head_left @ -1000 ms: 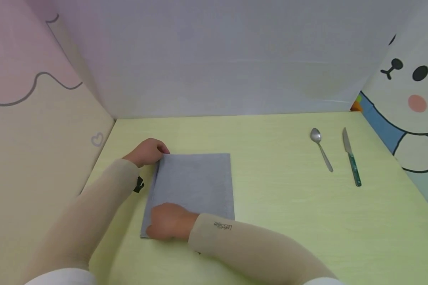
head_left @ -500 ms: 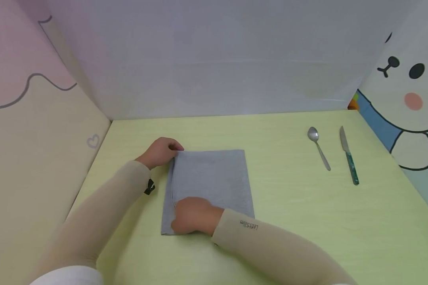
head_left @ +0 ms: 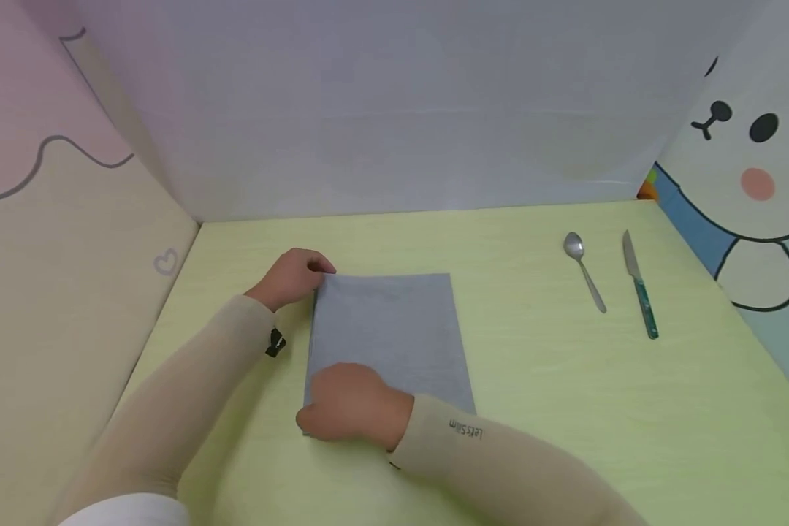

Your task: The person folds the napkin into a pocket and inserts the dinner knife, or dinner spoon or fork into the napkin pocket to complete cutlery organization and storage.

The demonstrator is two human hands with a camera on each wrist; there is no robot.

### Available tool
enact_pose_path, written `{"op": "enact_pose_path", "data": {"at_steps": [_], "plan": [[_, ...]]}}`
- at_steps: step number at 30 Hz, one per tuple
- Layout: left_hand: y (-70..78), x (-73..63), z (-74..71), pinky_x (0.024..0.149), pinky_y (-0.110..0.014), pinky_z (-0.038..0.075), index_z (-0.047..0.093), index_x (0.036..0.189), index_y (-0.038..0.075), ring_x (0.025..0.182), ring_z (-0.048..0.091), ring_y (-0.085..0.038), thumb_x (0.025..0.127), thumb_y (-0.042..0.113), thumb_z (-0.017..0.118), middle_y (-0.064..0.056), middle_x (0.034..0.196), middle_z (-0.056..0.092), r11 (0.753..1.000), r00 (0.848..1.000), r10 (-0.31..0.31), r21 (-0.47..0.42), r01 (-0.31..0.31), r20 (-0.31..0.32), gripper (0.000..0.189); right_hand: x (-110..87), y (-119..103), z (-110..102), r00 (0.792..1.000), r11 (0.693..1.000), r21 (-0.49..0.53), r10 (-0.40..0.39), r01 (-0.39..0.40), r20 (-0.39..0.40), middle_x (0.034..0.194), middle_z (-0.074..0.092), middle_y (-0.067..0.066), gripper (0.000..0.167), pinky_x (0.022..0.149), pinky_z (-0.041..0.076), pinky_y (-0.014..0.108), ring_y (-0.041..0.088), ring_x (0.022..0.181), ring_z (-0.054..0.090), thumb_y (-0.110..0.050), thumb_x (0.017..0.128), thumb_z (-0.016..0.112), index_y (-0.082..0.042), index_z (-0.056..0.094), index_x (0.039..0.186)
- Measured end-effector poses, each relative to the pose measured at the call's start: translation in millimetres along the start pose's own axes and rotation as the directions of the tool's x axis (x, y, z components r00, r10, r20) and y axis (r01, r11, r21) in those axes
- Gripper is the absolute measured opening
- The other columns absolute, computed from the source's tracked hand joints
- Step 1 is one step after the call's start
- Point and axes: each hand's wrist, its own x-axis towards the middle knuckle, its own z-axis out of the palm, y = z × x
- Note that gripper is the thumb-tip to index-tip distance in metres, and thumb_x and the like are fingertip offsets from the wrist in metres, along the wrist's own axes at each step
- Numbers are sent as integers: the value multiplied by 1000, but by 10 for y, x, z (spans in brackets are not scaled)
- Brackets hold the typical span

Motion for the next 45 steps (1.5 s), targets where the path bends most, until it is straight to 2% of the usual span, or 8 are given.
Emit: {"op": "enact_pose_path", "data": {"at_steps": [7, 19, 22, 25, 29, 36, 40, 45], "plan": [[-100, 1, 16, 85, -40, 50, 74, 115, 4, 105, 59, -30, 98, 3, 50, -14, 119, 68, 997, 997, -62, 38, 60, 50, 29, 102, -18, 197, 1000, 995, -97, 2, -2, -5, 54, 41, -4, 44, 44, 33, 31, 13, 51, 37, -28, 92, 64, -17, 45, 54], [-124, 29, 50, 86, -42, 52, 77, 112, 3, 105, 62, -30, 98, 3, 56, -14, 116, 71, 994, 998, -60, 97, 58, 21, 25, 153, -11, 235, 999, 989, -143, -33, 39, 42, 56, 41, -4, 44, 46, 36, 30, 12, 52, 37, -28, 94, 67, -16, 47, 57], [-105, 31, 57, 86, -42, 52, 77, 112, 3, 107, 62, -30, 97, 3, 55, -14, 116, 72, 992, 998, -56, 110, 54, 18, 26, 157, -31, 233, 997, 983, -173, -45, 54, 58, 60, 45, -5, 38, 49, 39, 30, 11, 56, 42, -31, 93, 70, -16, 50, 64], [-78, 29, 61, 85, -42, 53, 78, 111, 2, 106, 63, -30, 97, 3, 55, -14, 115, 72, 991, 998, -58, 123, 56, 18, 27, 153, -58, 228, 996, 973, -219, -63, 76, 68, 70, 53, -6, 24, 55, 45, 30, 10, 64, 50, -32, 91, 73, -16, 58, 81], [-50, 23, 67, 82, -40, 53, 78, 110, 2, 103, 63, -29, 97, 3, 55, -14, 114, 73, 988, 998, -60, 141, 57, 13, 27, 141, -71, 225, 992, 966, -234, -89, 108, 89, 77, 56, -8, 20, 62, 46, 29, 10, 70, 54, -30, 91, 74, -19, 58, 95], [39, -37, 100, 88, -44, 54, 78, 107, 0, 106, 64, -32, 97, -1, 52, -16, 113, 72, 978, 996, -84, 192, 85, -12, 27, 136, -98, 279, 991, 948, -293, -98, 121, 89, 74, 56, -5, 6, 57, 46, 31, 11, 66, 53, -25, 102, 62, -21, 58, 106], [58, -54, 144, 94, -48, 53, 77, 106, 0, 110, 64, -34, 99, -3, 51, -17, 116, 71, 970, 996, -86, 223, 93, -39, 28, 140, -144, 337, 996, 924, -373, -65, 86, 67, 73, 58, -4, 17, 52, 48, 32, 10, 62, 52, -29, 104, 62, -26, 60, 120], [30, -46, 175, 93, -48, 54, 77, 107, 0, 111, 64, -34, 99, -3, 51, -18, 117, 71, 968, 996, -69, 238, 79, -49, 28, 124, -151, 346, 996, 919, -387, -63, 80, 57, 71, 58, -4, 19, 51, 48, 32, 10, 60, 52, -30, 102, 64, -25, 60, 120]]}}
